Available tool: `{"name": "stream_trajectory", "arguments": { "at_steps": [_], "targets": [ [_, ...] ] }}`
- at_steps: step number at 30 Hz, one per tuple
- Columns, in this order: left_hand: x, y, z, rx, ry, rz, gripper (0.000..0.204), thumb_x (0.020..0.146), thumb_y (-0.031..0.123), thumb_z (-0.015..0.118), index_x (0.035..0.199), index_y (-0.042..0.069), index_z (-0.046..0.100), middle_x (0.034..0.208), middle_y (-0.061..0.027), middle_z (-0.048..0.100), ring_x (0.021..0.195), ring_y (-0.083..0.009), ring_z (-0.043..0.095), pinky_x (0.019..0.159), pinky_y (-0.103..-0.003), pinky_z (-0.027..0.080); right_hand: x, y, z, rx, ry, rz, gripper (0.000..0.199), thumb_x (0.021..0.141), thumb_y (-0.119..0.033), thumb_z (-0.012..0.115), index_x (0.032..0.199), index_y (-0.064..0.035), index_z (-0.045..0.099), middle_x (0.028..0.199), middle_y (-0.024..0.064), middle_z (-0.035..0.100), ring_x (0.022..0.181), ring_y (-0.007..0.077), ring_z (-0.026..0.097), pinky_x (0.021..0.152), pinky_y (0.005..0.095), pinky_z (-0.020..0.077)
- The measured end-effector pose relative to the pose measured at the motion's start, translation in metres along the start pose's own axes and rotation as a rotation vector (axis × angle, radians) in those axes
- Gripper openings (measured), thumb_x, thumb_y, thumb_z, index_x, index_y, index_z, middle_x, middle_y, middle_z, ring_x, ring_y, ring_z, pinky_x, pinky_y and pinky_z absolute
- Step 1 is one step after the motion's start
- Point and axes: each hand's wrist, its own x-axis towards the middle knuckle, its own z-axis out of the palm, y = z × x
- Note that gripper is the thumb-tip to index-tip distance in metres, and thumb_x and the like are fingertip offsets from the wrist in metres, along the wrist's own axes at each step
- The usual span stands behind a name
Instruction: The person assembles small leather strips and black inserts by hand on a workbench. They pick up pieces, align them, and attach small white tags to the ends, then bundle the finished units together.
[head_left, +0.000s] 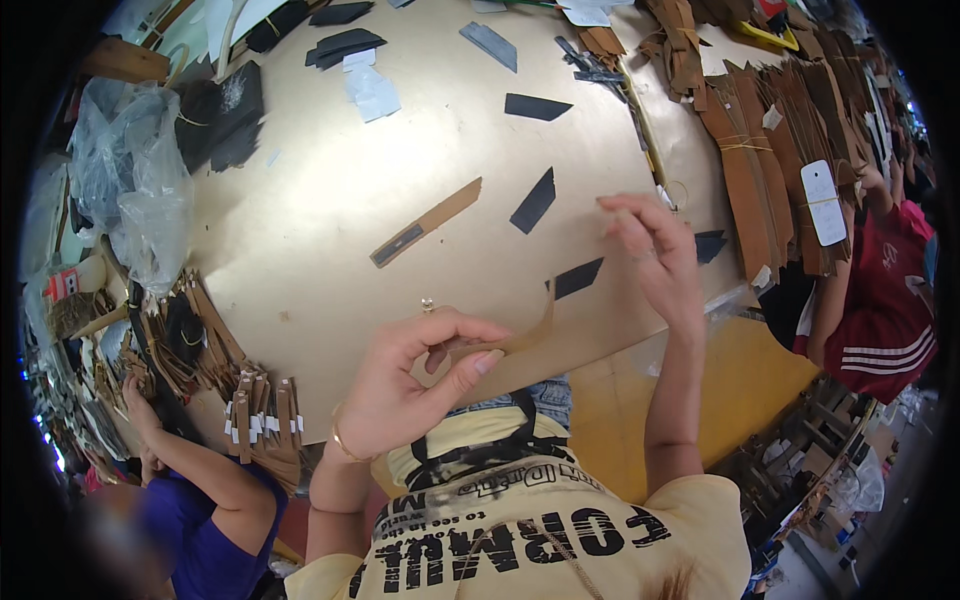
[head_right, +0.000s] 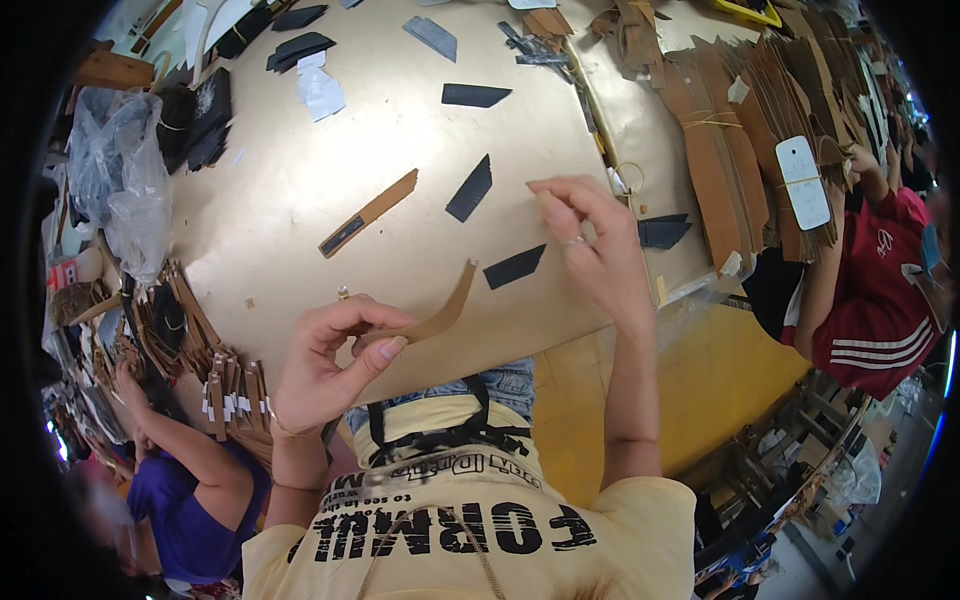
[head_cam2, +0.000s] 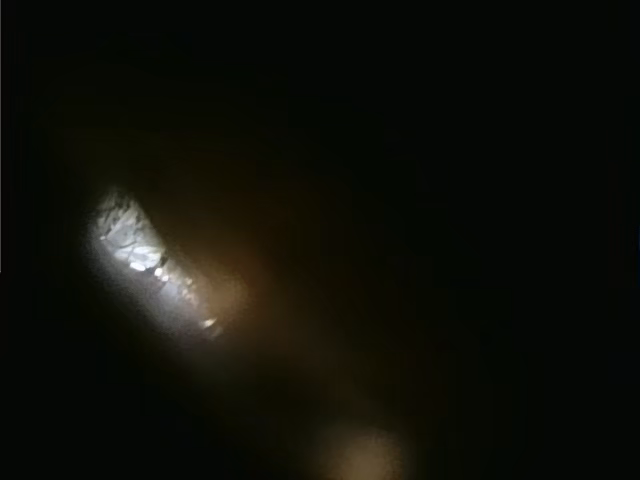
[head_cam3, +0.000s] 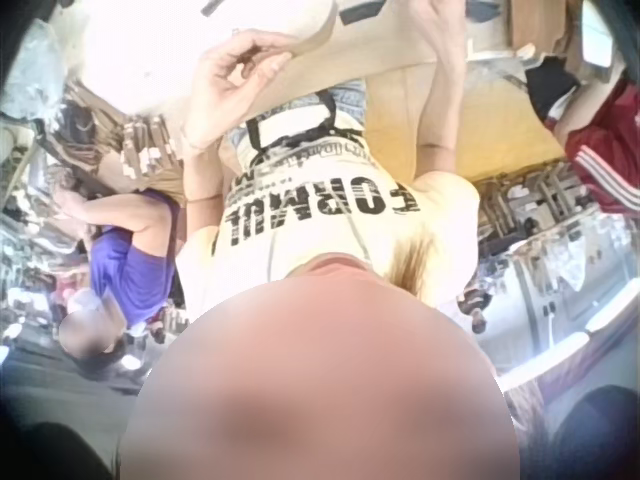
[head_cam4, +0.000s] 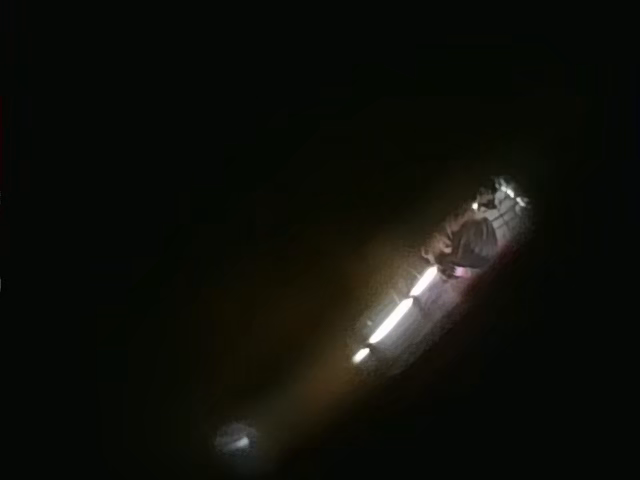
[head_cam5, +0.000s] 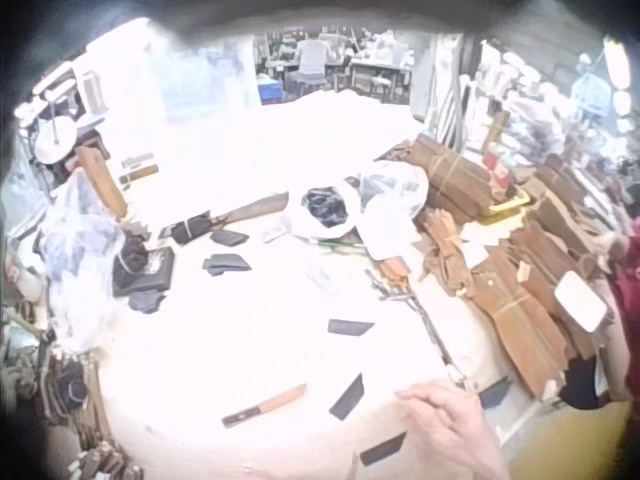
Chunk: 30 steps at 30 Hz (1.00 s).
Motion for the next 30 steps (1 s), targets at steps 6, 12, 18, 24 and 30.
{"name": "stream_trajectory", "arguments": {
  "at_steps": [6, 12, 18, 24, 30],
  "targets": [
    [0.012, -0.019, 0.033, -0.081, -0.083, -0.112, 0.016, 0.090, 0.004, 0.067, 0.104, -0.002, 0.070, 0.085, -0.0022, 0.067, 0.072, -0.0064, 0.052, 0.069, -0.024, 0.045, -0.043, 0.016, 0.002, 0.863, -0.470, 0.212, 0.058, 0.094, -0.025, 0.067, 0.141, 0.0011, 0.044, 0.108, 0.0137, 0.066, 0.094, 0.0173, 0.065, 0.081, 0.0306, 0.0519],
    [0.024, -0.040, 0.052, -0.051, 0.087, -0.215, 0.019, 0.092, 0.005, 0.067, 0.109, -0.004, 0.065, 0.087, -0.0043, 0.067, 0.072, -0.0055, 0.060, 0.066, -0.020, 0.049, -0.049, 0.014, 0.013, 0.616, -0.132, 0.164, 0.062, 0.087, -0.003, 0.072, 0.141, 0.0008, 0.042, 0.101, 0.0071, 0.065, 0.088, 0.0126, 0.064, 0.076, 0.0243, 0.0520],
    [0.041, -0.042, 0.048, -0.039, 0.330, -0.127, 0.020, 0.094, 0.004, 0.065, 0.110, -0.006, 0.062, 0.092, -0.0062, 0.067, 0.076, -0.0071, 0.064, 0.064, -0.019, 0.052, 0.010, -0.008, 0.022, 0.381, -0.108, -0.052, 0.059, 0.086, 0.004, 0.069, 0.139, -0.0020, 0.044, 0.097, 0.0049, 0.063, 0.086, 0.0095, 0.063, 0.076, 0.0220, 0.0503],
    [0.055, -0.044, 0.042, -0.191, 0.387, -0.182, 0.020, 0.094, 0.002, 0.062, 0.112, -0.006, 0.061, 0.096, -0.0073, 0.066, 0.078, -0.0095, 0.067, 0.067, -0.021, 0.055, 0.049, -0.010, 0.029, -0.079, -0.076, -0.172, 0.051, 0.087, -0.009, 0.072, 0.134, -0.0115, 0.053, 0.098, 0.0139, 0.063, 0.072, 0.0175, 0.063, 0.072, 0.0286, 0.0516],
    [0.046, -0.049, 0.040, -0.173, 0.372, -0.187, 0.021, 0.092, 0.001, 0.062, 0.113, -0.004, 0.061, 0.093, -0.0081, 0.068, 0.079, -0.0111, 0.069, 0.071, -0.024, 0.056, 0.050, -0.007, 0.033, -0.192, -0.091, -0.414, 0.044, 0.087, -0.009, 0.071, 0.129, -0.0076, 0.057, 0.108, 0.0110, 0.069, 0.091, 0.0243, 0.067, 0.080, 0.0333, 0.0532]
  ]
}}
